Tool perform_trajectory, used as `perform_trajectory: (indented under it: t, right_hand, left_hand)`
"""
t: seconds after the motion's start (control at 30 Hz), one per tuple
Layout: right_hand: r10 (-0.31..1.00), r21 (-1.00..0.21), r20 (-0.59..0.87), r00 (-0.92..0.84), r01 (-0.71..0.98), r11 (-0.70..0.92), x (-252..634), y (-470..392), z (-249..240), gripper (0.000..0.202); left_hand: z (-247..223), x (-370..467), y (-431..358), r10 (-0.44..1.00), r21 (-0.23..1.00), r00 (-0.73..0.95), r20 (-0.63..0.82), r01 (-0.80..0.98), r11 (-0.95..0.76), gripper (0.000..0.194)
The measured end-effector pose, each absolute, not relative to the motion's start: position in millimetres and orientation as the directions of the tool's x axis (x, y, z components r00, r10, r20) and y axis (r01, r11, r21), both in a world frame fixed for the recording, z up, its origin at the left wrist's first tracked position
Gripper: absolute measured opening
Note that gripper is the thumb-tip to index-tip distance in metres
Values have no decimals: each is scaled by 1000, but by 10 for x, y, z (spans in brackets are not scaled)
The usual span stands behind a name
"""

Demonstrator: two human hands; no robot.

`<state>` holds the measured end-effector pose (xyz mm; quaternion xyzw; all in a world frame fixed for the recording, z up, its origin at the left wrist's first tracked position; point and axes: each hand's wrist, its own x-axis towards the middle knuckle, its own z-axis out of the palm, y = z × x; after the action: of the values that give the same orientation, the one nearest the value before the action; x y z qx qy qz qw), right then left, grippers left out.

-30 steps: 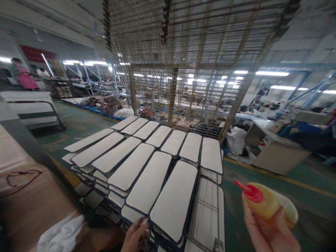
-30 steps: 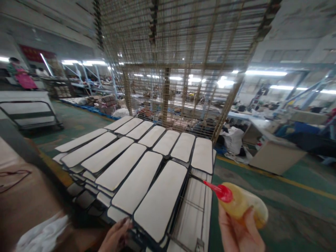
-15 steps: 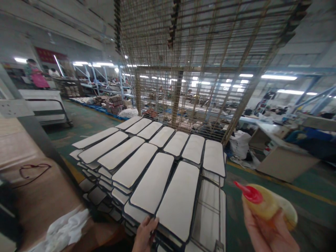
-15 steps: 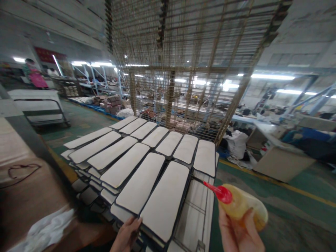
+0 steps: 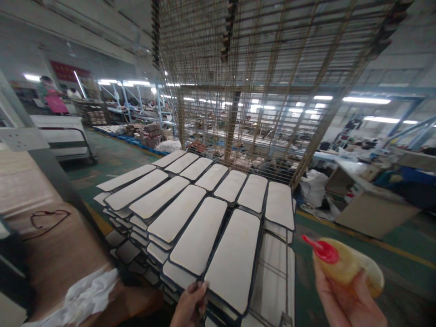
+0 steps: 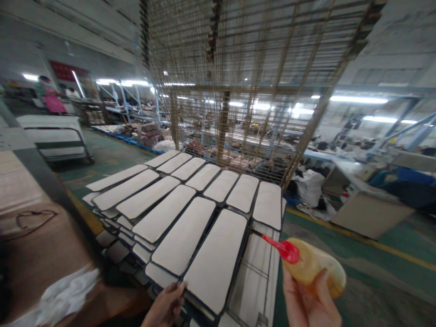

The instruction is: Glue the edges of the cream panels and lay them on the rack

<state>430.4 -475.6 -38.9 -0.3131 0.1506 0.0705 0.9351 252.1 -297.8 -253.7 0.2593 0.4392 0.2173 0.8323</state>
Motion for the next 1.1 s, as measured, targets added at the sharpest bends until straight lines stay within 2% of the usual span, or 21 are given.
perform_trajectory:
  t: [0.17, 0.33, 0.43, 0.57, 0.63, 0.73, 0.8, 0.87, 0.97, 1.1]
  right_hand:
    - [46, -513, -391, 919, -259, 818, 4272, -4690, -345, 25]
    - [68, -504, -395, 916, -278, 818, 4244, -4650, -342, 26]
    - [72, -536, -365, 928, -273, 799, 4227, -4647, -376, 28]
    - [72, -589, -317, 946, -256, 767, 4202, -4625, -430, 30]
    - [58, -579, -326, 944, -248, 777, 4185, -4586, -436, 28]
    - [45, -581, -355, 934, -258, 772, 4144, -4502, -416, 27]
    - [30, -595, -350, 936, -247, 764, 4116, -4456, -416, 28]
    - [42, -600, -300, 953, -223, 769, 4105, -4443, -453, 28]
    - [83, -614, -187, 979, -183, 768, 4132, -4485, -564, 36]
    - [86, -611, -129, 988, -148, 778, 4176, -4553, -651, 39]
  left_hand:
    - [-2580, 2542, -3021, 582, 544, 488, -650, -236, 805, 27]
    - [-2600, 2522, -3093, 578, 514, 440, -688, -267, 815, 29]
    - [-2567, 2473, -3116, 582, 582, 421, -696, -145, 800, 27]
    - [-2506, 2298, -3064, 623, 749, 502, -599, 77, 658, 48]
    - [-2435, 2201, -2985, 661, 839, 544, -517, 168, 518, 52]
    - [-2216, 2178, -2818, 777, 962, 587, -227, 261, 83, 45]
    - [-2021, 2293, -2707, 754, 907, 654, -65, 354, -229, 43]
    - [-1852, 2486, -2621, 658, 787, 752, -36, 427, -445, 44]
    - [-1746, 2761, -2549, 569, 659, 820, -72, 467, -590, 41]
    - [-1802, 2849, -2524, 545, 632, 833, -93, 472, -614, 42]
